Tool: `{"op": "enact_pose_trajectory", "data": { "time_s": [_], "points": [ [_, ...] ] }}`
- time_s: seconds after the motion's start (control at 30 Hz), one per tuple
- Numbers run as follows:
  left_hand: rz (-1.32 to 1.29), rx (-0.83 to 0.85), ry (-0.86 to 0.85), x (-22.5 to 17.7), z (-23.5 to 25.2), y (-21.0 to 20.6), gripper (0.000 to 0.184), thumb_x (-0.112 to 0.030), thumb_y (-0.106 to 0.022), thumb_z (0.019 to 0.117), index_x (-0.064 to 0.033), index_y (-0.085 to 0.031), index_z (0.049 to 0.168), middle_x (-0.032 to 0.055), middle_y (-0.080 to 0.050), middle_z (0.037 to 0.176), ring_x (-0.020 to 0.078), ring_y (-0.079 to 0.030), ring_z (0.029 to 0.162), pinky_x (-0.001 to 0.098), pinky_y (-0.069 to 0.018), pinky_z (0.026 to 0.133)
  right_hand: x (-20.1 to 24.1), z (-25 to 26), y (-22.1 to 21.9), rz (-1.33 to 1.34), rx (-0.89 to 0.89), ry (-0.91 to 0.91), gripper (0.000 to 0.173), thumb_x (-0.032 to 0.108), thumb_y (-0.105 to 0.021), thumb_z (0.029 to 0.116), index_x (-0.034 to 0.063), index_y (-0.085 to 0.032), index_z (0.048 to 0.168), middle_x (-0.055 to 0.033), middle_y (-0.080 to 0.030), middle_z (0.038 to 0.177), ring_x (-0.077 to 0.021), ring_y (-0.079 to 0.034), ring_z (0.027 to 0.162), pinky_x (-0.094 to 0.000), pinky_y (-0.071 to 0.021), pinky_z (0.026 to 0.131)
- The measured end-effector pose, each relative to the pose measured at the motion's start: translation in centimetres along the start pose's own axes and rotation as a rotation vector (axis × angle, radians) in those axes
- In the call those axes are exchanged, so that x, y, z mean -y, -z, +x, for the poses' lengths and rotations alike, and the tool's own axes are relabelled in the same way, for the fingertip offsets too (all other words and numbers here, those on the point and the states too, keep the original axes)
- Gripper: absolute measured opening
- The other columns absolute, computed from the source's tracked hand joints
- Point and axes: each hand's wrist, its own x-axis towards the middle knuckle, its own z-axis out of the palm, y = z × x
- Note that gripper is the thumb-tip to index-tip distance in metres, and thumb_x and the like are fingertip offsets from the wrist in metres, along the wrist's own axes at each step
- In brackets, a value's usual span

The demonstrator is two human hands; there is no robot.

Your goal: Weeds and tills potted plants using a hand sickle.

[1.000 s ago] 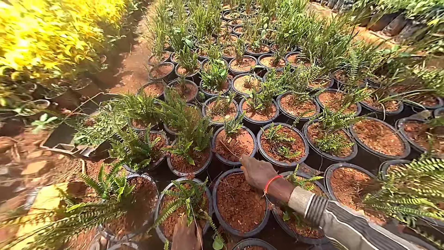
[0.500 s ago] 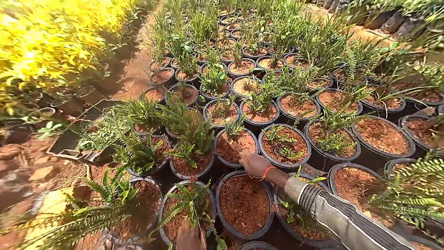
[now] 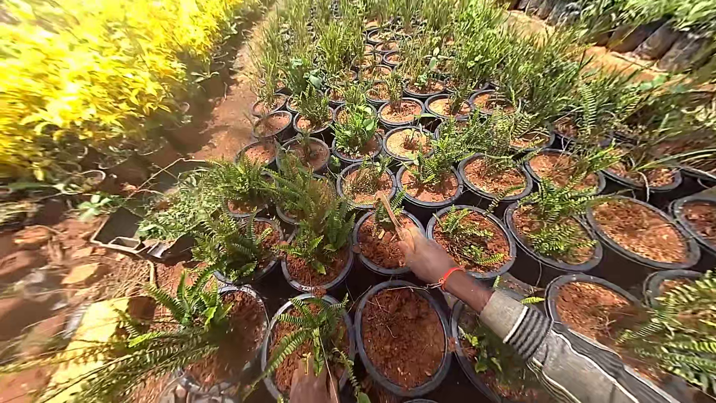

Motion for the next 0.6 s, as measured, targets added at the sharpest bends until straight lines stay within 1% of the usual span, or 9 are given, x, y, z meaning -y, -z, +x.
{"op": "enact_pose_trajectory", "data": {
  "time_s": [0.07, 0.13, 0.23, 0.27, 0.33, 0.43, 0.53, 0.57, 0.6],
  "points": [
    [0.006, 0.032, 0.018, -0.2, 0.0, 0.0, 0.042, -0.029, -0.050, 0.0978, -0.0044, -0.075, 0.120, 0.0254, -0.064, 0.137, 0.0471, -0.059, 0.129, 0.0553, -0.0469, 0.108, 0.0, 0.9, -1.6, -0.009, 0.087, -0.015, 0.043, 0.037, -0.044, 0.1092, 0.0056, -0.049, 0.138, -0.0211, -0.068, 0.116, -0.0373, -0.069, 0.107, -0.0563, -0.0547, 0.092],
    [0.016, 0.050, 0.027, 0.1, 0.2, -0.3, 0.043, -0.032, -0.049, 0.0991, -0.0042, -0.074, 0.122, 0.0253, -0.063, 0.139, 0.0469, -0.058, 0.129, 0.0555, -0.0459, 0.109, -0.4, 2.1, -3.1, 0.092, 0.192, -0.008, 0.042, 0.034, -0.045, 0.1096, 0.0038, -0.049, 0.140, -0.0228, -0.066, 0.116, -0.0360, -0.070, 0.098, -0.0546, -0.0562, 0.088],
    [0.018, 0.026, 0.007, 0.5, 0.5, -0.6, 0.045, -0.034, -0.048, 0.0981, -0.0053, -0.075, 0.119, 0.0251, -0.064, 0.136, 0.0473, -0.059, 0.128, 0.0570, -0.0464, 0.108, -1.5, 1.6, -2.1, 0.349, 0.178, -0.018, 0.040, 0.035, -0.043, 0.1118, 0.0013, -0.050, 0.132, -0.0181, -0.061, 0.091, -0.0267, -0.062, 0.067, -0.0444, -0.0543, 0.068],
    [0.009, 0.038, 0.016, 0.4, 0.4, -0.5, 0.044, -0.034, -0.048, 0.0986, -0.0058, -0.075, 0.120, 0.0252, -0.063, 0.138, 0.0478, -0.058, 0.130, 0.0569, -0.0452, 0.110, -1.6, 1.2, -2.0, 0.379, 0.134, -0.026, 0.041, 0.037, -0.043, 0.1115, 0.0022, -0.049, 0.133, -0.0176, -0.061, 0.088, -0.0267, -0.062, 0.065, -0.0448, -0.0549, 0.066],
    [-0.001, 0.048, 0.031, 0.3, -0.3, -0.6, 0.044, -0.033, -0.048, 0.0980, -0.0067, -0.076, 0.118, 0.0248, -0.063, 0.138, 0.0477, -0.058, 0.129, 0.0565, -0.0461, 0.109, -1.5, 0.9, -3.0, 0.354, 0.096, -0.045, 0.044, 0.038, -0.043, 0.1107, 0.0051, -0.045, 0.140, -0.0196, -0.065, 0.090, -0.0305, -0.067, 0.068, -0.0492, -0.0576, 0.069],
    [-0.005, 0.074, 0.045, 0.0, 0.0, -0.3, 0.044, -0.032, -0.048, 0.0986, -0.0051, -0.074, 0.123, 0.0256, -0.061, 0.140, 0.0468, -0.056, 0.132, 0.0559, -0.0442, 0.111, -1.3, 2.2, -5.1, 0.275, 0.209, -0.084, 0.044, 0.039, -0.043, 0.1102, 0.0082, -0.041, 0.142, -0.0174, -0.064, 0.093, -0.0276, -0.066, 0.068, -0.0451, -0.0572, 0.067],
    [-0.008, 0.017, 0.035, 0.3, 0.1, -0.5, 0.045, -0.032, -0.050, 0.0969, -0.0041, -0.074, 0.122, 0.0267, -0.062, 0.140, 0.0479, -0.057, 0.131, 0.0563, -0.0437, 0.112, -1.6, 1.4, -6.0, 0.262, 0.257, -0.046, 0.044, 0.037, -0.049, 0.1078, 0.0072, -0.041, 0.140, -0.0177, -0.064, 0.093, -0.0271, -0.066, 0.067, -0.0445, -0.0576, 0.065],
    [-0.016, 0.020, 0.034, 0.2, 0.0, -0.5, 0.044, -0.032, -0.050, 0.0974, -0.0037, -0.073, 0.122, 0.0271, -0.061, 0.140, 0.0483, -0.057, 0.131, 0.0560, -0.0431, 0.112, -1.8, 0.2, -5.6, 0.227, 0.276, -0.021, 0.043, 0.036, -0.049, 0.1083, 0.0069, -0.041, 0.140, -0.0179, -0.064, 0.095, -0.0275, -0.067, 0.069, -0.0448, -0.0577, 0.067],
    [-0.017, -0.003, 0.020, 0.2, 0.0, -0.6, 0.044, -0.031, -0.051, 0.0968, -0.0031, -0.074, 0.120, 0.0278, -0.062, 0.138, 0.0486, -0.058, 0.129, 0.0560, -0.0446, 0.111, -1.9, -1.3, -4.8, 0.182, 0.306, 0.000, 0.044, 0.034, -0.047, 0.1095, 0.0064, -0.039, 0.143, -0.0195, -0.064, 0.102, -0.0301, -0.069, 0.078, -0.0473, -0.0575, 0.074]
  ]
}}
